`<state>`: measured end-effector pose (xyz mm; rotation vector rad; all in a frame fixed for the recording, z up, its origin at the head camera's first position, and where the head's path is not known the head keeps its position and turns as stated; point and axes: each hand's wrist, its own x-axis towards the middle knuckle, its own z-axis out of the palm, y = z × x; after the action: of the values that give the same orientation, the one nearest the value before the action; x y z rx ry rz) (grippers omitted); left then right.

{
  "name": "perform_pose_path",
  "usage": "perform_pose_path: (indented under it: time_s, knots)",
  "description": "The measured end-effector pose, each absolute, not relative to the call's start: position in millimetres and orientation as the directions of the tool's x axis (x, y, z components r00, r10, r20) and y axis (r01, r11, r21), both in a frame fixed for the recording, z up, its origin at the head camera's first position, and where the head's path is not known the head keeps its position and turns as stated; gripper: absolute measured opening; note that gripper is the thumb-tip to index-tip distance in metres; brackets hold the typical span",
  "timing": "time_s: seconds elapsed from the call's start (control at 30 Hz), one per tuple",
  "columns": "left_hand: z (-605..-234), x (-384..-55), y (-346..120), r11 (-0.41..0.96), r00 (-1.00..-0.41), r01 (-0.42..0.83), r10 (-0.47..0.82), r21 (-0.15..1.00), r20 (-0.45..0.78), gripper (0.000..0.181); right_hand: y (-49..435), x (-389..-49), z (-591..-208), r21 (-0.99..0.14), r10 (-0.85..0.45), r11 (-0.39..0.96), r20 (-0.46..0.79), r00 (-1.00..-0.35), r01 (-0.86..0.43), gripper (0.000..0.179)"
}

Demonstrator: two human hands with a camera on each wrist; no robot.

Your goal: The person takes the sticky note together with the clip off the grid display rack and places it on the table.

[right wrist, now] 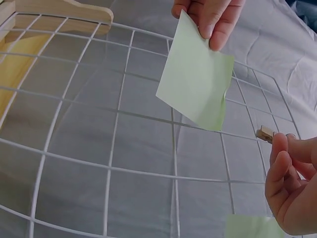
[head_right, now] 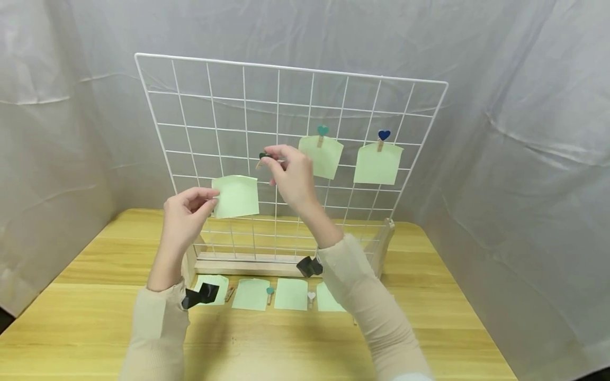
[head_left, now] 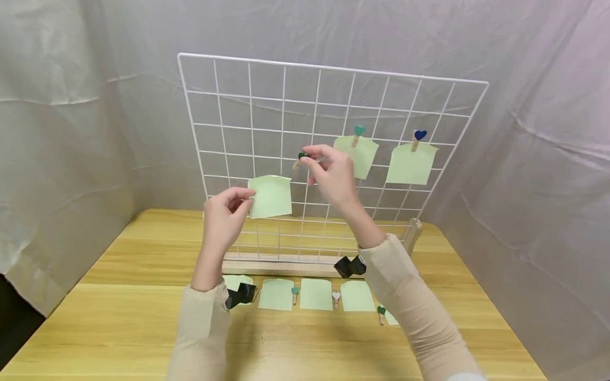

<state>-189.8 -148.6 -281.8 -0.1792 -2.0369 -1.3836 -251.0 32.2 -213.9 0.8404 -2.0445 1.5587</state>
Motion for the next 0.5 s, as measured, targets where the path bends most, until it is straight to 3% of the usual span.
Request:
perform_pose_path:
  time_s: [0.5]
  knots:
    - [-303, -178, -156, 0.409, -0.782, 0.439, -0.264, 0.800, 0.565, 0.011, 34, -248, -241, -0.750, -0.201, 0.121, 0.623, -0.756, -0.650, 0.015]
